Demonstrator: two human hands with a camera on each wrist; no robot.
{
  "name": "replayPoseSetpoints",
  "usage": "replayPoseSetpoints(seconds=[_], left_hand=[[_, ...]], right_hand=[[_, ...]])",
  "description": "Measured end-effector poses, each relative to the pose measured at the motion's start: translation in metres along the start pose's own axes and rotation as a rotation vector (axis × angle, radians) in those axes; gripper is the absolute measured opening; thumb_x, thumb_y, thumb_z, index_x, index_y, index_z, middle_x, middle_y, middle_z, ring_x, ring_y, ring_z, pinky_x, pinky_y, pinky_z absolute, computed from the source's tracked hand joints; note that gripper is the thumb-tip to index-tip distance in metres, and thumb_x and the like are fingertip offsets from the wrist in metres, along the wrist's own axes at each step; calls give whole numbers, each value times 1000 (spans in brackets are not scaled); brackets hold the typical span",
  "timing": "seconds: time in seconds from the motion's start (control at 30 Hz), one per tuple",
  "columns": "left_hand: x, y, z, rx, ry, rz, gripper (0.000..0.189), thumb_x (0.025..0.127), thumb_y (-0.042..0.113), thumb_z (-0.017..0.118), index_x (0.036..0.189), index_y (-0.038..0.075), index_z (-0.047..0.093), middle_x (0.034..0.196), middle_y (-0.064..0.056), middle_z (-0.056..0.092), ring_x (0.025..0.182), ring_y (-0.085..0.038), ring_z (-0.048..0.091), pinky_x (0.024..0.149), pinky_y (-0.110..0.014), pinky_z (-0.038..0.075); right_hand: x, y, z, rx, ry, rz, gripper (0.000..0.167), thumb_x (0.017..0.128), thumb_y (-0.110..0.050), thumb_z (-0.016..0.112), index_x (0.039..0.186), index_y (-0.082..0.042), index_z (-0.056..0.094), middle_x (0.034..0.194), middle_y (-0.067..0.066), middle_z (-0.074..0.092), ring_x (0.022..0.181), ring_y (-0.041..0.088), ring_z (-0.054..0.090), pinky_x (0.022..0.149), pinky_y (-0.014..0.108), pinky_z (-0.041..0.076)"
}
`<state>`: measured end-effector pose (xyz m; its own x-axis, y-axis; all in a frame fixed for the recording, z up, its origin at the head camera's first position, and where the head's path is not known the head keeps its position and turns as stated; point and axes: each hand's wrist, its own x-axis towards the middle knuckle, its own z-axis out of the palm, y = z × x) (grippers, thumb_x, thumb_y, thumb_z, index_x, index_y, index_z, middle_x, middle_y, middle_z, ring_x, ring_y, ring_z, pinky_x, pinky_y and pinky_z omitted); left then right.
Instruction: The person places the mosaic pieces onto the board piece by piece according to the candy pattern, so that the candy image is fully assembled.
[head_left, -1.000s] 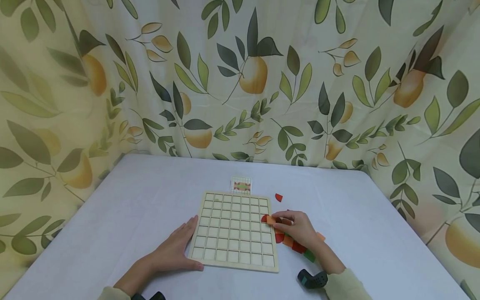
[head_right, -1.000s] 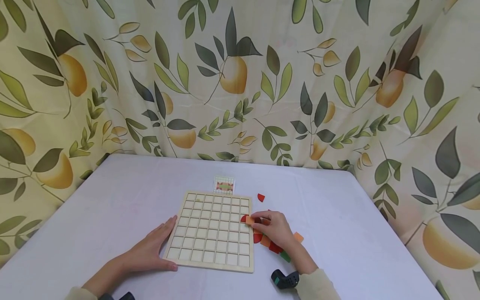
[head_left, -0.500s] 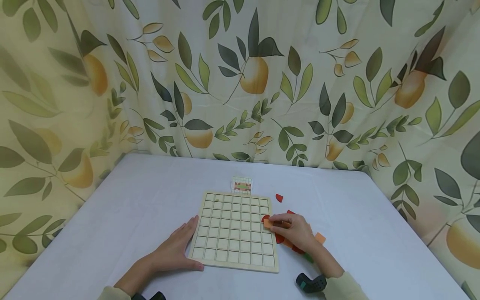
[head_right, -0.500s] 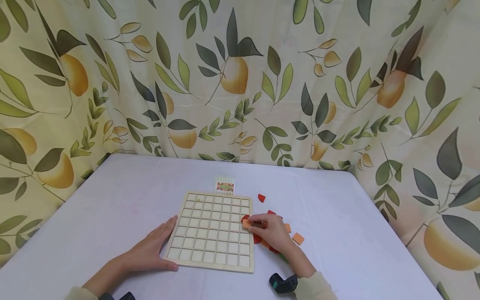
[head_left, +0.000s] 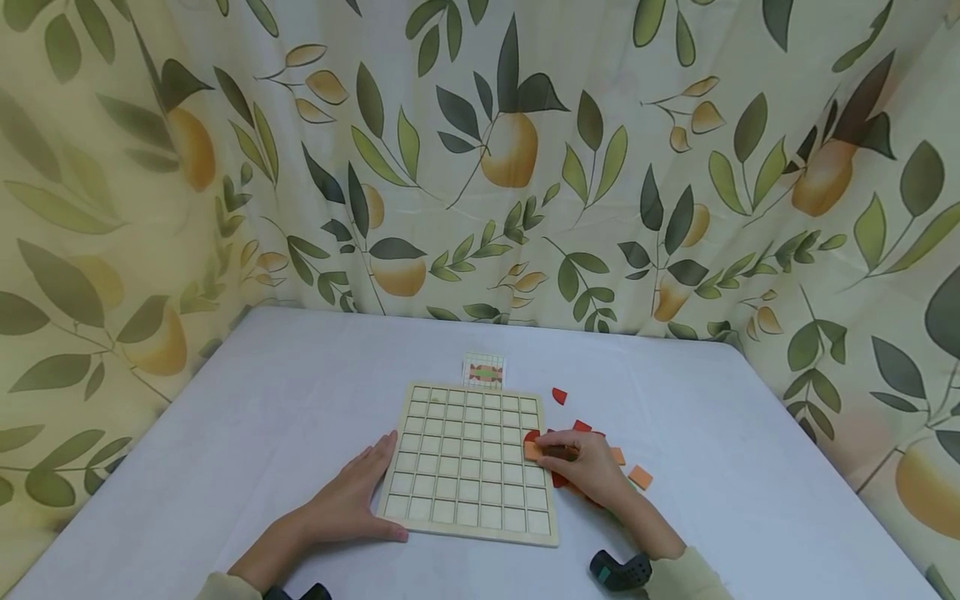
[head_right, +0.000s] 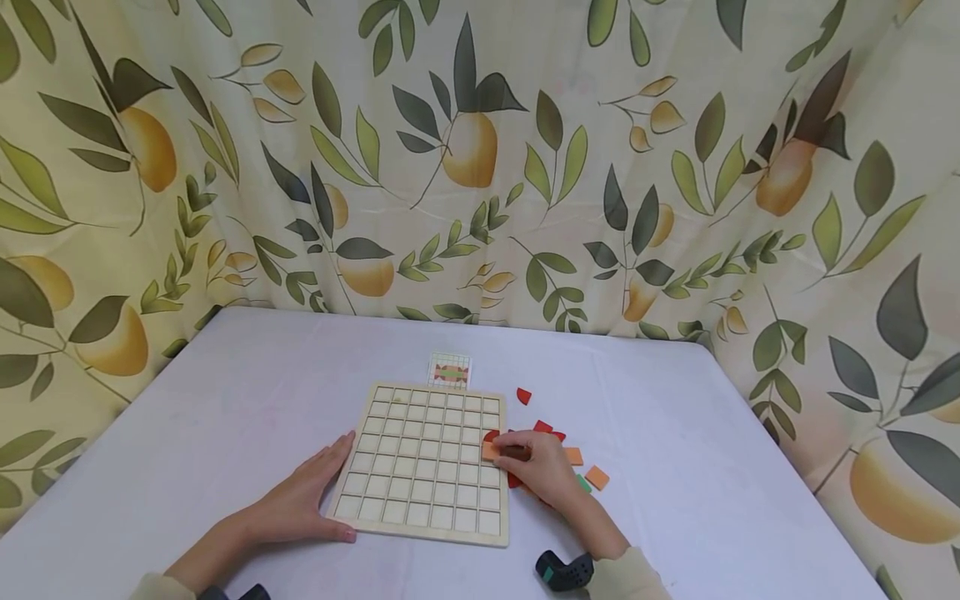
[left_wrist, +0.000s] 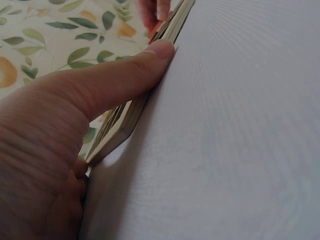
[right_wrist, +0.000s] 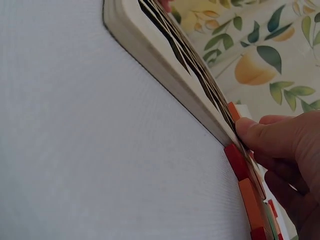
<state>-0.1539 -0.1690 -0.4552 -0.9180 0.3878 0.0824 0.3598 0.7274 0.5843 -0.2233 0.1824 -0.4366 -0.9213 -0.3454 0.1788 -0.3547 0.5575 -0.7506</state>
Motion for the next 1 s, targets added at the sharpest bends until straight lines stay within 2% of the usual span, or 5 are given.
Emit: replayPoseSetpoints(seconds=[0.2,1.0], left_hand=[[-1,-1,0,14,1,0,130,56,73,68,147,2,8,151,-13,14,137,-25,13,109,-43,13],[0,0,0,2,-4,-13,130,56,74,68,147,2,7,151,-12,14,137,-25,13,109,-43,13]], right_hand=[[-1,1,2,-12,1,-10,24,75,-18,76,99,-16,72,97,-2,67,86,10,62,75,24,51],[-2,-1,3,-59,5,23,26,75,-17,76,101,-16,73,98,-4,68,92,13,60,75,25,50]])
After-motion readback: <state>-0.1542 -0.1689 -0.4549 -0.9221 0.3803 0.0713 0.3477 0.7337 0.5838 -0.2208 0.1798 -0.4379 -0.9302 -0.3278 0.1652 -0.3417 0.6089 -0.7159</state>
